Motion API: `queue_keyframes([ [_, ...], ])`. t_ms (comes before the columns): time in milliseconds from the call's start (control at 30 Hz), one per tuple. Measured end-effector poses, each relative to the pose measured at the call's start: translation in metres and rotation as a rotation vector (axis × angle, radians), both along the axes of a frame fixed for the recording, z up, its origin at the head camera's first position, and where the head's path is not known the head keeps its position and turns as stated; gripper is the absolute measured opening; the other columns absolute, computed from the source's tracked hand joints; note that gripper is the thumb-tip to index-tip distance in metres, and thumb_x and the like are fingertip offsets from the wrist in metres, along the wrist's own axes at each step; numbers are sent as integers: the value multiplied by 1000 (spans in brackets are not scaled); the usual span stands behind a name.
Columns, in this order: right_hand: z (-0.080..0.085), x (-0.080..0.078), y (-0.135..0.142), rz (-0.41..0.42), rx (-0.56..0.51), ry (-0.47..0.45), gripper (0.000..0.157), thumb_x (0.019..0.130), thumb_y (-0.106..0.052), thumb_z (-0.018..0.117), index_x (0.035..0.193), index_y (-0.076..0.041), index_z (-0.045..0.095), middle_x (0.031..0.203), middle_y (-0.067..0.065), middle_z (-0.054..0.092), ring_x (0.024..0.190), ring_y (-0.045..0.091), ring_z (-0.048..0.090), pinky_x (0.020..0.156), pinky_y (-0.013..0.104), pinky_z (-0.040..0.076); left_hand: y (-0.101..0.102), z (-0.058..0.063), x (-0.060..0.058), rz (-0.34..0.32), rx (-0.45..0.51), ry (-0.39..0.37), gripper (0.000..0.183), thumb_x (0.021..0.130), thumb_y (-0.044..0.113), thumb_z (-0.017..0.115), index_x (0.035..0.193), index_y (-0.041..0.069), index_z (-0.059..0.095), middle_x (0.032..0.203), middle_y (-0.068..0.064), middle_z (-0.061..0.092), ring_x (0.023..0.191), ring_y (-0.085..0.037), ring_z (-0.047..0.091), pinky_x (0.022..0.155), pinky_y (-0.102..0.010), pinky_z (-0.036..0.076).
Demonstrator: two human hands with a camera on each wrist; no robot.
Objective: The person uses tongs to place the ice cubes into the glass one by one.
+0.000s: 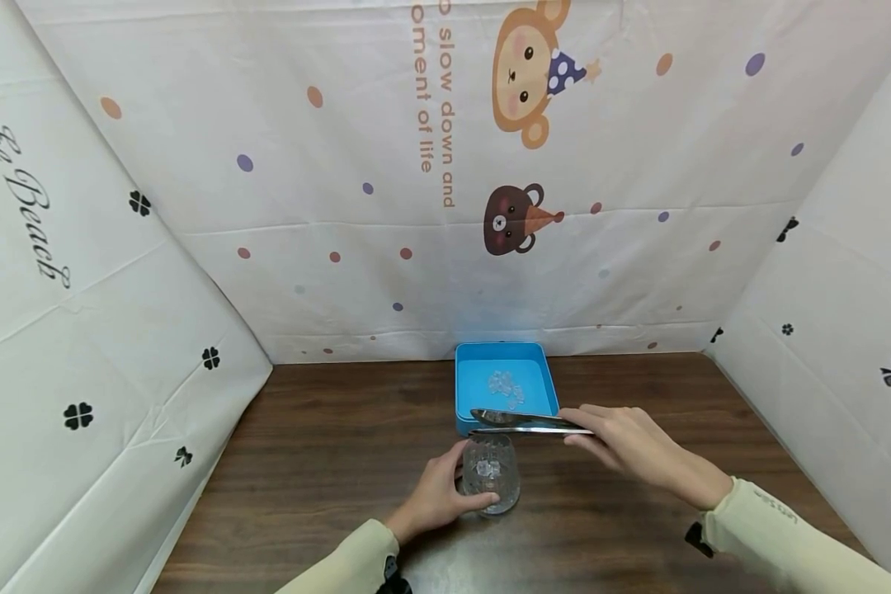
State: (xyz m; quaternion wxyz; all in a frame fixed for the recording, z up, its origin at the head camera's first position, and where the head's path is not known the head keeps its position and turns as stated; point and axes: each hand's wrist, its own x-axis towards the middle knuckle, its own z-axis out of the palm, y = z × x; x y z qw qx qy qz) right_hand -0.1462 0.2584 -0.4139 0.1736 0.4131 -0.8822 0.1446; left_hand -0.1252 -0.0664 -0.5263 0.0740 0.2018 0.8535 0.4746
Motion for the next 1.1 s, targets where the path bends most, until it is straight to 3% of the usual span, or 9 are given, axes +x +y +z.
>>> queue_keyframes([
  [233,5,-12,3,-38,27,15,33,92,-23,79,123,-15,72,88,-13,64,57,-9,40,48,14,33,0,0,0,-15,40,13,87,86,51,81,152,9,44,139,-9,60,127,-26,61,100,-36,55],
  [400,7,-25,9,-64,34,22,38,90,-19,81,125,-10,71,91,-5,68,58,-6,45,47,16,34,0,0,0,-14,42,-12,88,86,51,81,153,9,43,140,-8,59,128,-26,60,100,-36,55],
  [700,4,-45,13,-112,86,-27,38,98,-26,72,131,-7,69,108,7,74,70,10,67,54,24,49,1,-1,0,-26,63,-5,85,85,50,83,151,11,45,138,-7,61,126,-24,61,99,-35,55],
  [1100,-4,-71,15,-162,170,-78,38,100,-27,69,130,-5,69,108,7,73,69,8,63,56,28,51,1,-1,-1,-29,82,0,82,85,47,84,150,13,47,136,-6,62,124,-21,62,99,-35,55],
])
